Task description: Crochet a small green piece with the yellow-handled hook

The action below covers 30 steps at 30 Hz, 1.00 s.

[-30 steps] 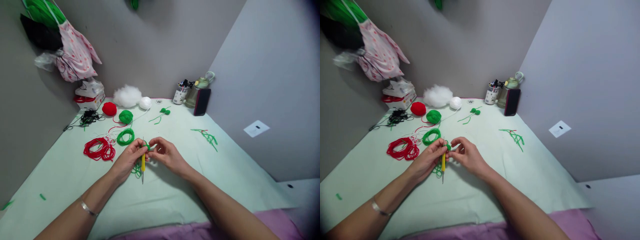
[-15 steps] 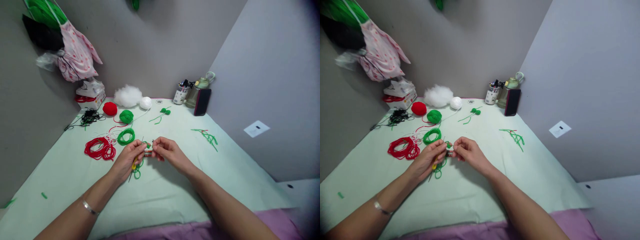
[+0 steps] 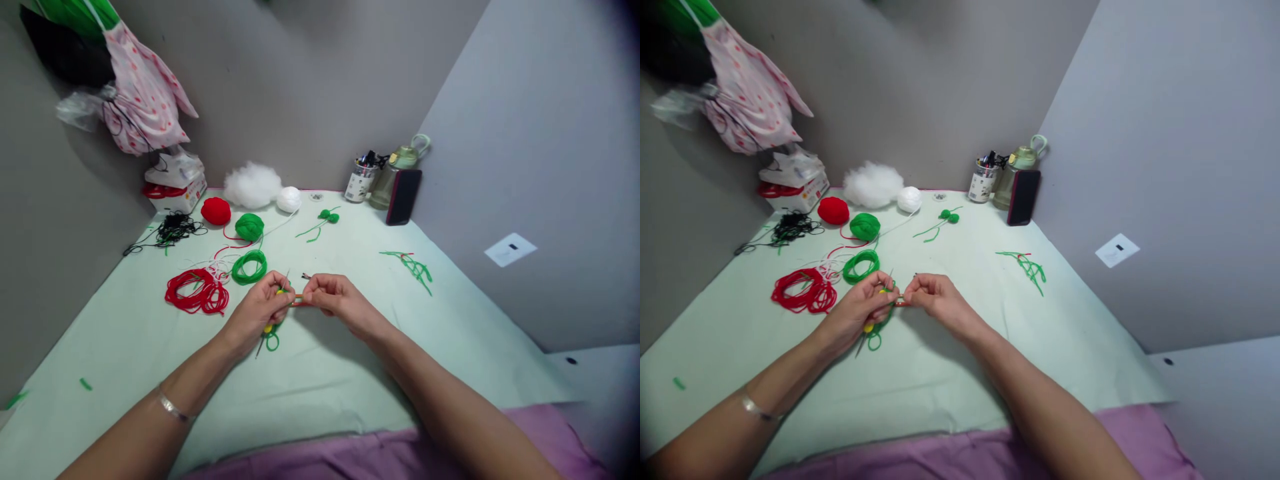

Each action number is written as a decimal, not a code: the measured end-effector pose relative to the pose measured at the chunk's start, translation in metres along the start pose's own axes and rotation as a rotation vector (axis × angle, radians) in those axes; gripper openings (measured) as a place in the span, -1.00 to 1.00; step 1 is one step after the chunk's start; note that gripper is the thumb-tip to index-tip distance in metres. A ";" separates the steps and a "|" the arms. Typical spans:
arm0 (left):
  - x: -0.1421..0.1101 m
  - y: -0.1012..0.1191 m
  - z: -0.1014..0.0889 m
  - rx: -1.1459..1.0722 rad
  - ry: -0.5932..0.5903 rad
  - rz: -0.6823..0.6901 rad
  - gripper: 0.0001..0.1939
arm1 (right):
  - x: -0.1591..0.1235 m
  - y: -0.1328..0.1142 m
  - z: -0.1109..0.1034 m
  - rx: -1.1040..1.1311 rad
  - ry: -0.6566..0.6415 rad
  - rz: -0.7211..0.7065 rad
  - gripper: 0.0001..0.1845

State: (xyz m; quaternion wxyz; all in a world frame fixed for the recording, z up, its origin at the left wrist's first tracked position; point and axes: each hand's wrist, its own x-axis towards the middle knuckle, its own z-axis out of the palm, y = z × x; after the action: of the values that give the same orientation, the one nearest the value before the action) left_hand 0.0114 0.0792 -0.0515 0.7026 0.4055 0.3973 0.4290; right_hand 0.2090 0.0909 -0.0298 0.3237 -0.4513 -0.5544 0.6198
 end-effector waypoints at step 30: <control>0.000 0.000 -0.004 0.056 0.073 0.025 -0.73 | -0.003 0.023 0.009 -0.911 0.159 -0.622 -0.73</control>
State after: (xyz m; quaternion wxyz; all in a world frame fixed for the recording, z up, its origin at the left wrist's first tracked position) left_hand 0.0080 0.0800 -0.0524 0.6708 0.4139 0.4293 0.4408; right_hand 0.2036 0.0808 -0.0518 0.3042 -0.4062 -0.8473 0.1566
